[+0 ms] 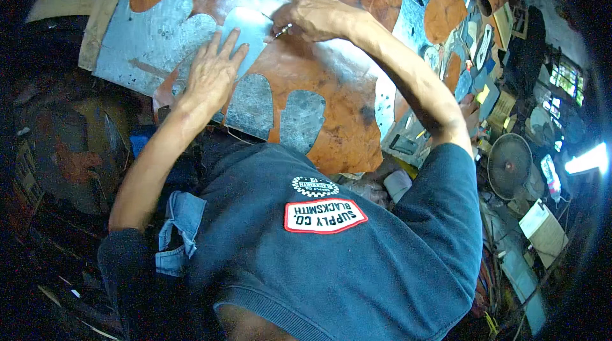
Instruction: Cutting out leather patterns using a precision blade following the contours of a metal template.
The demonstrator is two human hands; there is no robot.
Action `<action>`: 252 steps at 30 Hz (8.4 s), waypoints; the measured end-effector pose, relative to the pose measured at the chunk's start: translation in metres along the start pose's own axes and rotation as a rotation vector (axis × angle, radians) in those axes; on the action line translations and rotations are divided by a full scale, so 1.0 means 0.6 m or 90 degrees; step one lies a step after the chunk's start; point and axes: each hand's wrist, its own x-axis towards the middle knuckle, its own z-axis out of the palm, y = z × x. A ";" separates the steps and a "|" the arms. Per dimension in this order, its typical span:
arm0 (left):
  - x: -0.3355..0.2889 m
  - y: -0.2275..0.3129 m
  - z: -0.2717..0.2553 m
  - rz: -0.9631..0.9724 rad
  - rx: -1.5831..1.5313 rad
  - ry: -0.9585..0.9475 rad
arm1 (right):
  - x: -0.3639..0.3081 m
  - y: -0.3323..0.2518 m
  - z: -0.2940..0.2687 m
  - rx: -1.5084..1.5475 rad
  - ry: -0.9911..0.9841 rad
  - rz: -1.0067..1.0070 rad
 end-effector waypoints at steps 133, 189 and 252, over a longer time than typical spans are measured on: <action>0.020 0.004 -0.014 -0.019 -0.003 -0.046 | -0.015 -0.086 0.074 0.218 0.314 0.311; 0.081 -0.052 -0.012 0.300 0.182 -0.025 | 0.091 -0.291 0.110 0.389 0.554 0.913; 0.015 -0.082 -0.012 -0.203 -0.887 -0.047 | -0.039 -0.199 0.191 0.891 0.855 0.648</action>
